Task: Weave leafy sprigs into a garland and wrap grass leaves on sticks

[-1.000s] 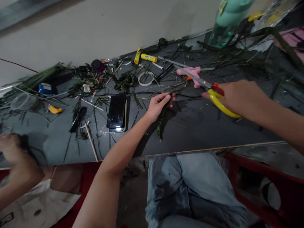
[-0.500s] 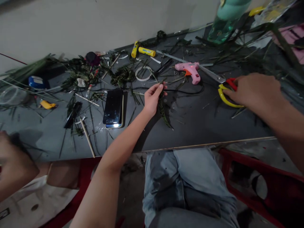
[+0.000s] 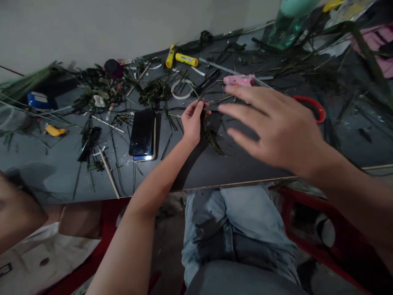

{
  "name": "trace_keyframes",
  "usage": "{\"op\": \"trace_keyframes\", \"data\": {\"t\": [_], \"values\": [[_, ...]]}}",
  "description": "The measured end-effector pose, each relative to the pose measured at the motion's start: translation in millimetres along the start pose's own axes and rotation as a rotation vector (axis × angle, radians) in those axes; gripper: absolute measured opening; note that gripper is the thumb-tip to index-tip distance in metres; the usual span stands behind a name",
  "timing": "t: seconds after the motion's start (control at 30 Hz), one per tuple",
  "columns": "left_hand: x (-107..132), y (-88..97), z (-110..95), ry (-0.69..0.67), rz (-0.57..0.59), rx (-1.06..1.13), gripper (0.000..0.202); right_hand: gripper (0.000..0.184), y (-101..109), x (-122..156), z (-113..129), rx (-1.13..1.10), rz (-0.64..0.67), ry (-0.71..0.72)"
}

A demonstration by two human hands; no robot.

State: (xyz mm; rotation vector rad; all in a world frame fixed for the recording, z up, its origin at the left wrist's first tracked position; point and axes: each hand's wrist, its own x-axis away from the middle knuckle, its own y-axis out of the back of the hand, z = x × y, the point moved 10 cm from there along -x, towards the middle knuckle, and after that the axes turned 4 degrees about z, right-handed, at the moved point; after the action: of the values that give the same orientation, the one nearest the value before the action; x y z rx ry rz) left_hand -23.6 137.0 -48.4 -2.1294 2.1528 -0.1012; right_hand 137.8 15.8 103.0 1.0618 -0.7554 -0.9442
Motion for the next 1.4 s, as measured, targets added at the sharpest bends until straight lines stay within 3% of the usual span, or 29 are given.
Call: {"op": "trace_keyframes", "data": {"t": [0.07,0.13,0.3,0.47,0.57,0.63,0.77,0.83,0.97,1.1,1.17,1.3,1.4], "values": [[4,11.5,-7,-0.055,-0.161,0.103,0.019,0.055,-10,-26,-23,-0.056,-0.047,-0.024],[6,11.1,-8,-0.046,-0.189,0.132,0.023,0.049,-33,-47,-38,-0.168,-0.006,-0.032],[12,14.9,-9,-0.036,-0.206,0.075,0.039,0.044,-81,-77,-21,-0.454,0.203,0.091],[24,7.8,-15,-0.021,-0.222,0.085,0.034,0.032,-89,-90,-1,-0.427,0.249,0.149],[34,4.6,-18,0.023,-0.276,0.272,0.029,0.021,-92,-94,-3,-0.427,0.238,0.153],[36,5.1,-26,-0.035,-0.261,0.329,0.032,0.021,-91,-98,-10,-0.565,0.227,0.149],[37,2.5,-62,-0.4,-0.072,0.044,0.049,0.03,-89,-114,-47,-1.05,0.184,-0.019],[37,-3.0,-63,-0.46,0.008,-0.123,0.051,0.034,-93,-120,-61,-1.233,0.158,-0.089],[36,-14.3,-57,-0.443,0.107,-0.26,0.049,0.038,-96,-128,-75,-1.429,0.025,-0.149],[40,-48.2,-50,-0.336,0.458,-0.196,0.061,0.023,-98,-131,-73,-1.43,0.068,-0.177],[42,-58.6,-45,-0.242,0.578,-0.122,0.062,0.016,-95,-132,-71,-1.394,0.115,-0.145],[42,-69.6,-36,-0.085,0.702,-0.077,0.056,0.013,-97,-129,-63,-1.385,0.212,-0.069],[39,-70.8,-30,-0.038,0.728,-0.125,0.054,0.017,-99,-128,-56,-1.374,0.213,-0.042]]}}
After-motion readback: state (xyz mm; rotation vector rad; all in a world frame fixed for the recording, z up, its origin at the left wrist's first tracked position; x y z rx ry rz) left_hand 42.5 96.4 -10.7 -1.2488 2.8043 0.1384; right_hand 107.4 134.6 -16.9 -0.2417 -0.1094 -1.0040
